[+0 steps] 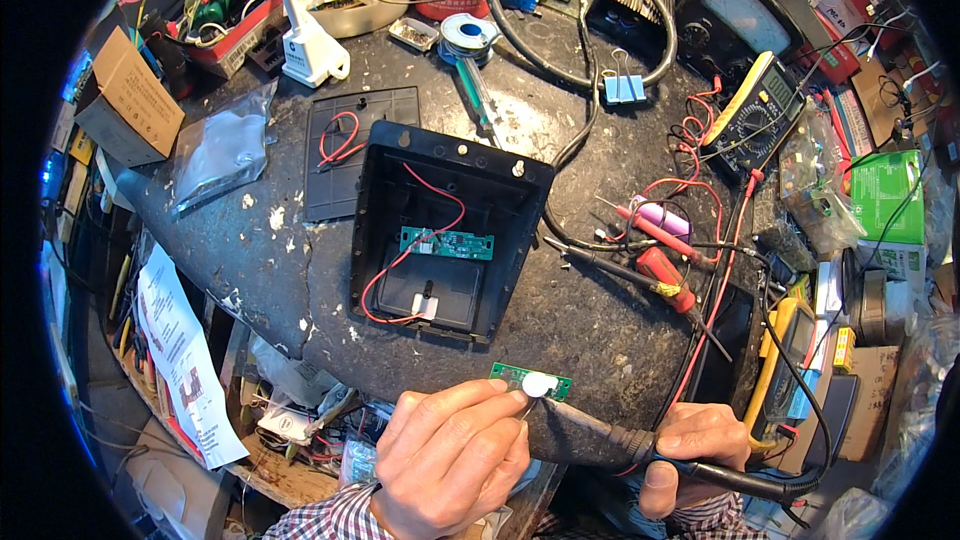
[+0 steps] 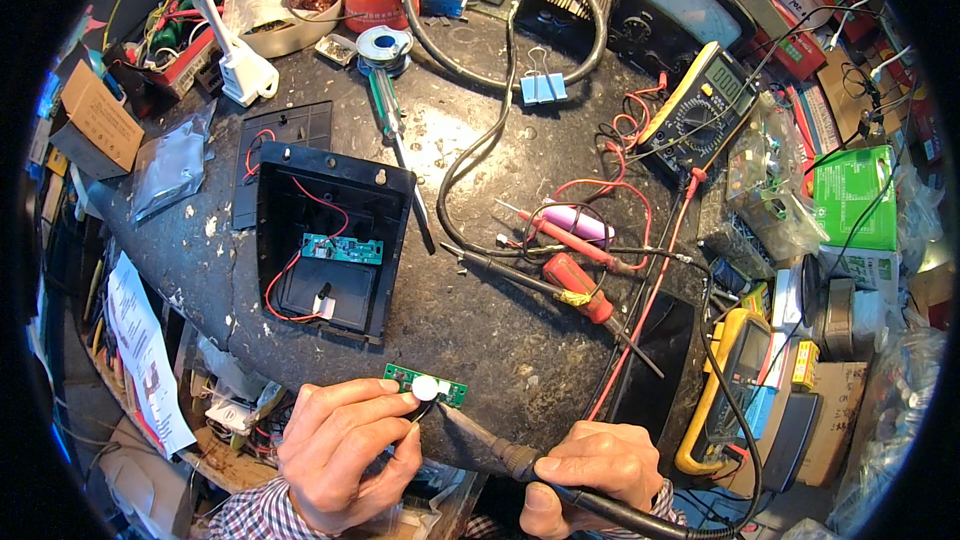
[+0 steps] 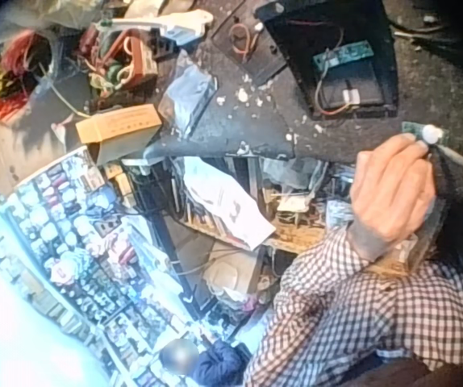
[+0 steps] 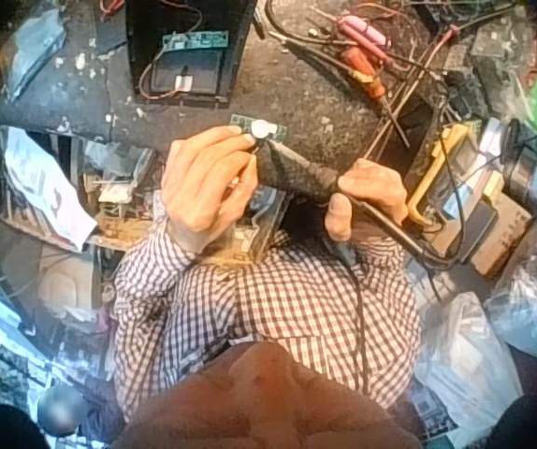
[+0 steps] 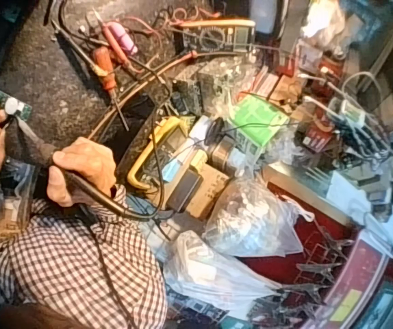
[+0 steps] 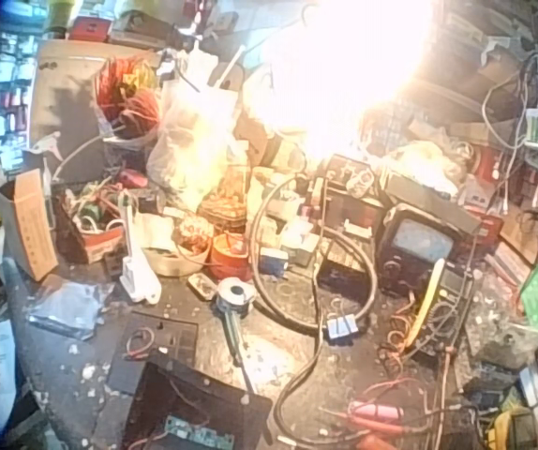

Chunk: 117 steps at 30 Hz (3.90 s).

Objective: The person reviews a printed instruction sheet, then uses a soldering iron to attach wires and components to a small green circuit board inside a black plastic enclosure. The person repeatedly applies solder to connection points while holding the board and wires in place.

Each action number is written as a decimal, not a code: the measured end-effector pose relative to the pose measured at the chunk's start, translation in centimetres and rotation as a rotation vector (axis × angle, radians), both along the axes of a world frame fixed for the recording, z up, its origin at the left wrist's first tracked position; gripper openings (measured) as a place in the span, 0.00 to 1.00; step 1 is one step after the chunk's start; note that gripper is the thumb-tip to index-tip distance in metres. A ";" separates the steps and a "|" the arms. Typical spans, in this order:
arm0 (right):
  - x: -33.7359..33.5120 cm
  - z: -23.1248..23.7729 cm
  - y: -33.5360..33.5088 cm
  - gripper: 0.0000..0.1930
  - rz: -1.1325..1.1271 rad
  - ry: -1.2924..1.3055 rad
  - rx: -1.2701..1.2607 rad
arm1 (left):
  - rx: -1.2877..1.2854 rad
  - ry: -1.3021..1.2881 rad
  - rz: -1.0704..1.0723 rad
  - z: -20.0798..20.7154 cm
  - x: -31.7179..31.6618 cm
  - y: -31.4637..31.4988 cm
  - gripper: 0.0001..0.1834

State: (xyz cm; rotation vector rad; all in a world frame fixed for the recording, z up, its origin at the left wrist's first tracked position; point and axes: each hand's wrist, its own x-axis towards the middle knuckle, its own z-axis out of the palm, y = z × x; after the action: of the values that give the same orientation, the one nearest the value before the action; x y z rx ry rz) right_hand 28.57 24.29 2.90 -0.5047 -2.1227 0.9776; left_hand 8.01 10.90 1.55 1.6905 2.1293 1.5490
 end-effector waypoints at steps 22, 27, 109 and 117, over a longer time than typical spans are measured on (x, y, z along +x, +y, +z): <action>0.6 -0.7 0.8 0.19 -0.021 0.310 -0.024 | 0.004 -0.102 -0.118 2.4 -0.1 -4.1 0.13; -0.3 -0.2 0.5 0.14 -0.141 0.277 0.140 | -0.164 -0.186 -0.156 1.8 0.5 -9.9 0.13; -7.2 0.0 -1.9 0.25 -0.040 -0.176 0.167 | -0.223 -0.194 -0.142 2.1 -5.2 -0.3 0.10; -7.0 0.1 -1.7 0.30 -0.014 -0.238 0.255 | -0.227 -0.206 -0.144 2.2 -5.3 -0.4 0.09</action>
State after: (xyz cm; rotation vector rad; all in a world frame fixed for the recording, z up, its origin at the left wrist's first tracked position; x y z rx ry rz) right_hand 21.56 22.63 3.02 -0.5275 -2.4096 0.6505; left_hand 2.71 10.47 3.73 1.5032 1.9507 1.3218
